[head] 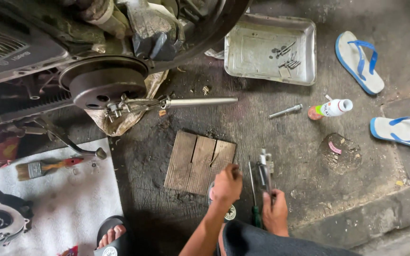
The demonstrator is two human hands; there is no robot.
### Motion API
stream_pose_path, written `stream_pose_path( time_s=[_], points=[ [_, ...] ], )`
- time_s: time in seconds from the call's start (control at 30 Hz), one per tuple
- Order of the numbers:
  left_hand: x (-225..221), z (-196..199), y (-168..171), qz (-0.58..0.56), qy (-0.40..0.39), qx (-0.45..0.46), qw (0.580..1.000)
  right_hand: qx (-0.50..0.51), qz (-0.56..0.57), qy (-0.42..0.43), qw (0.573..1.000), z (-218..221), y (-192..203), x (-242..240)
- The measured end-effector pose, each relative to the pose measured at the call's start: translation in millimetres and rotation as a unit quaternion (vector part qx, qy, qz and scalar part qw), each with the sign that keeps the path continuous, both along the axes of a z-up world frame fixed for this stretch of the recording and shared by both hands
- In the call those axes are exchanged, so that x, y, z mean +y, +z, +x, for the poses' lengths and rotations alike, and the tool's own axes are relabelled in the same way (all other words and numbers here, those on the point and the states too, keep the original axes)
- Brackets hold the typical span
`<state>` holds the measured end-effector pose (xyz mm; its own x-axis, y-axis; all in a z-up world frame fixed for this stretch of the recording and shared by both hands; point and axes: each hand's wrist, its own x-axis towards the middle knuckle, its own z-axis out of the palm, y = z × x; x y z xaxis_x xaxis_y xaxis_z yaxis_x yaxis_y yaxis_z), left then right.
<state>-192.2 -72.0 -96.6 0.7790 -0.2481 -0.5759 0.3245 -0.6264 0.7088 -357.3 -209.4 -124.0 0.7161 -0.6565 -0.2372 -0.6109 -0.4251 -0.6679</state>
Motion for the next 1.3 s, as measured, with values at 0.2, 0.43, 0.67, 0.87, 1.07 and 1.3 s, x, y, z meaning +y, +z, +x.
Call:
stream_pose_path(
  time_s=[0.2,0.43,0.67,0.87,1.07,1.3],
  points=[
    [-75.6,-9.2,16.7,0.066,-0.161,-0.021,0.985,-0.032,-0.119,-0.064,0.990,19.4,67.9,-23.9],
    [-107.7,-16.2,-31.3,0.120,-0.223,-0.093,0.963,-0.003,-0.029,-0.087,0.996,30.8,95.9,-50.2],
    [-16.4,43.3,-11.4,-0.044,-0.195,-0.086,0.976,-0.070,0.249,-0.085,0.962,44.8,94.6,-81.4],
    [157.9,124.3,142.5,-0.136,-0.296,-0.194,0.925,0.020,0.382,0.117,0.916,109.1,133.1,-85.5],
    [290.6,122.8,274.9,-0.071,-0.236,-0.152,0.957,0.072,0.114,0.419,0.898,213.2,267.0,15.6],
    [335.8,105.2,332.5,-0.166,-0.162,-0.368,0.900,0.226,-0.118,0.559,0.789,278.6,360.3,112.0]
  ],
)
